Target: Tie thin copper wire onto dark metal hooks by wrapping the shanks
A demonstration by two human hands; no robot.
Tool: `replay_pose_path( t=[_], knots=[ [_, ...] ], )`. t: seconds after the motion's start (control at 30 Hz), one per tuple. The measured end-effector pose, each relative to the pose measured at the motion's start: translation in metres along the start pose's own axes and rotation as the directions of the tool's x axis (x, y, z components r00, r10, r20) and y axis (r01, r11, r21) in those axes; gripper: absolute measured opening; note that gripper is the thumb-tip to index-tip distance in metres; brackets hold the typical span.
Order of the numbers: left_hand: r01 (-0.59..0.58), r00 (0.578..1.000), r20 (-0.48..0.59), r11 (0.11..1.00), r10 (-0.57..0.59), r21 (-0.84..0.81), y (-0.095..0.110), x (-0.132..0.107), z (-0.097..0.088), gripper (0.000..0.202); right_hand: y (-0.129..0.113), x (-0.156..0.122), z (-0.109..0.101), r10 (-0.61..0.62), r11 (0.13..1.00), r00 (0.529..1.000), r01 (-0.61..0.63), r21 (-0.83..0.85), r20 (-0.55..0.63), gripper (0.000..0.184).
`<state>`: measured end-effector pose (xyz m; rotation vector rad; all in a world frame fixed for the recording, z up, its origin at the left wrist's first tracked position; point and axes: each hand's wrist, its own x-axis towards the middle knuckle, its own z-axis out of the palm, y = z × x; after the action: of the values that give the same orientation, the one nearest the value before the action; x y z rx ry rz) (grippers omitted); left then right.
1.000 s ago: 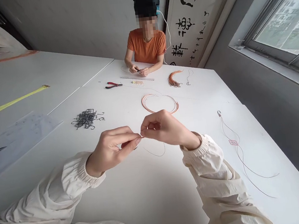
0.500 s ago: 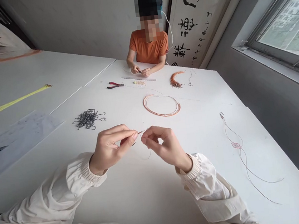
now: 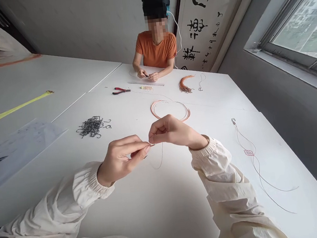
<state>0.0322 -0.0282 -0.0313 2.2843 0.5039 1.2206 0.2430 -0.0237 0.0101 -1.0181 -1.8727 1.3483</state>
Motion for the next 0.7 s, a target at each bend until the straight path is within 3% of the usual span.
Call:
replay_pose_path(
  t=[0.1, 0.27, 0.47, 0.7],
  knots=[
    [-0.006, 0.999, -0.053, 1.0, 0.005, -0.013, 0.001, 0.0, 0.0, 0.016, 0.015, 0.004, 0.0, 0.047, 0.968, 0.997, -0.062, 0.244, 0.065, 0.011],
    [0.004, 0.99, -0.143, 0.999, 0.003, 0.049, -0.001, 0.0, -0.001, 0.015, 0.033, -0.007, 0.032, 0.042, 0.862, 0.996, 0.004, 0.506, -0.078, 0.017],
    [0.005, 0.984, -0.176, 0.997, 0.009, 0.081, -0.004, 0.0, 0.0, 0.015, 0.033, -0.023, 0.068, 0.059, 0.855, 0.927, 0.145, 0.499, -0.37, 0.017],
    [0.035, 0.979, -0.204, 0.997, -0.022, 0.062, 0.002, 0.001, 0.001, 0.014, 0.029, -0.015, 0.074, -0.011, 0.897, 0.855, 0.238, 0.373, -0.518, 0.018]
  ],
)
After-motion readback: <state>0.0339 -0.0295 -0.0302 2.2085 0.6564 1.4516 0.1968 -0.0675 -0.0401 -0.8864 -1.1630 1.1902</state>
